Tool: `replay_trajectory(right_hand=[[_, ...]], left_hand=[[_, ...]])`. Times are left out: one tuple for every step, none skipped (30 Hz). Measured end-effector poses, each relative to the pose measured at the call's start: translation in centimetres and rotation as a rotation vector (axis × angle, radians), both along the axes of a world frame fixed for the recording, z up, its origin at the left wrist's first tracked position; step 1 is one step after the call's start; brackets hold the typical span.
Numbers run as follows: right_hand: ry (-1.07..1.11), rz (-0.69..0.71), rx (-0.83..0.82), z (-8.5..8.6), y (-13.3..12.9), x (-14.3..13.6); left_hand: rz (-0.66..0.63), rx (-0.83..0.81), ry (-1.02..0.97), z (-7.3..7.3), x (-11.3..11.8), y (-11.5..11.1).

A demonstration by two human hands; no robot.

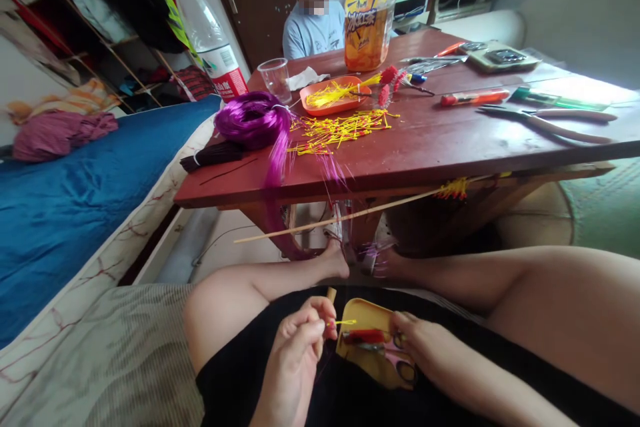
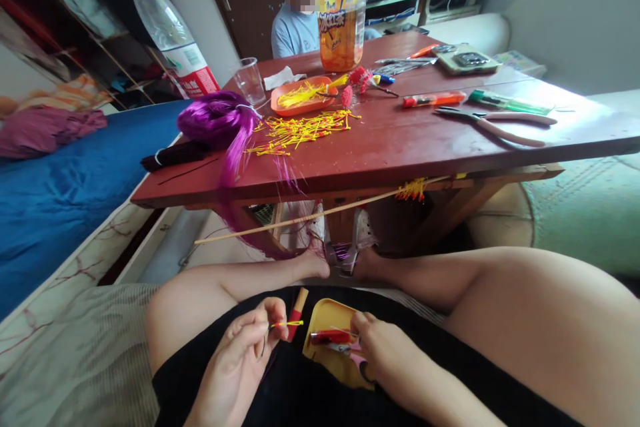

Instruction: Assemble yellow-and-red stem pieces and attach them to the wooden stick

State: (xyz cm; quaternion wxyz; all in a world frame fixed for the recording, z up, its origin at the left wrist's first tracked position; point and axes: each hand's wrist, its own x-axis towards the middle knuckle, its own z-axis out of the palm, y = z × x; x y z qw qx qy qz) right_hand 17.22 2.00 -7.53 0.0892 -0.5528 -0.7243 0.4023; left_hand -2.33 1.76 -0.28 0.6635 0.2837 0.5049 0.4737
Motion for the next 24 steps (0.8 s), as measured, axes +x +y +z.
replay_trajectory(right_hand=[[-0.080,0.062,0.021,-1.1,0.1,-1.1],[-0.122,0.097,0.033,-2.1,0.2,-2.1],[-0.169,0.131,0.048,-2.9,0.4,-3.1],[-0.193,0.140,0.066,-3.4,0.5,-3.9],[-0.215,0.152,0.091,-3.7,0.6,-4.4],[-0.237,0.162,0.121,-3.7,0.7,-4.6],[-0.255,0.170,0.151,-3.6,0.7,-4.5],[-0.272,0.177,0.178,-3.4,0.7,-4.2],[-0.290,0.185,0.196,-3.2,0.5,-3.8],[-0.311,0.193,0.208,-3.1,0.2,-3.4],[-0.335,0.200,0.211,-3.0,-0.2,-3.0],[-0.362,0.204,0.211,-2.9,-0.7,-2.7],[-0.392,0.206,0.208,-3.0,-1.2,-2.5],[-0.421,0.206,0.206,-3.2,-1.7,-2.4],[-0.449,0.204,0.207,-3.4,-2.1,-2.4],[-0.471,0.201,0.210,-3.6,-2.5,-2.5],[-0.487,0.200,0.214,-3.8,-2.8,-2.6],[-0.496,0.199,0.219,-4.0,-3.0,-2.7],[-0.505,0.198,0.221,-4.2,-3.1,-2.8],[-0.515,0.196,0.223,-4.4,-3.2,-2.8],[-0.526,0.196,0.225,-4.4,-3.3,-2.9],[-0.537,0.196,0.225,-4.5,-3.3,-2.8],[-0.543,0.192,0.226,-4.4,-3.4,-2.8],[-0.540,0.181,0.229,-4.3,-3.5,-2.6]], left_hand=[[0.057,-0.030,-0.074,0.0,0.0,-0.2],[0.101,-0.053,-0.139,0.1,0.1,-0.3],[0.137,-0.073,-0.197,0.1,0.2,-0.5],[0.161,-0.095,-0.252,0.2,0.3,-0.6],[0.177,-0.119,-0.304,0.2,0.3,-0.8],[0.190,-0.143,-0.347,0.3,0.2,-0.9],[0.200,-0.162,-0.381,0.4,0.1,-1.0],[0.212,-0.174,-0.400,0.4,0.0,-1.1],[0.227,-0.174,-0.402,0.5,-0.1,-1.2],[0.246,-0.158,-0.381,0.6,-0.1,-1.2],[0.266,-0.127,-0.337,0.6,-0.2,-1.3],[0.273,-0.088,-0.281,0.6,-0.1,-1.4],[0.272,-0.050,-0.228,0.5,-0.1,-1.4],[0.268,-0.021,-0.191,0.2,0.0,-1.5],[0.263,-0.015,-0.180,-0.1,0.0,-1.6],[0.258,-0.040,-0.199,-0.6,0.0,-1.6],[0.261,-0.090,-0.239,-1.1,0.0,-1.8],[0.273,-0.154,-0.290,-1.7,-0.1,-1.9],[0.288,-0.218,-0.340,-2.3,-0.2,-2.0],[0.312,-0.266,-0.373,-2.8,-0.4,-2.2],[0.346,-0.298,-0.387,-3.2,-0.5,-2.4],[0.384,-0.313,-0.383,-3.5,-0.5,-2.5],[0.419,-0.311,-0.362,-3.6,-0.5,-2.7],[0.446,-0.293,-0.329,-3.5,-0.4,-2.8]])
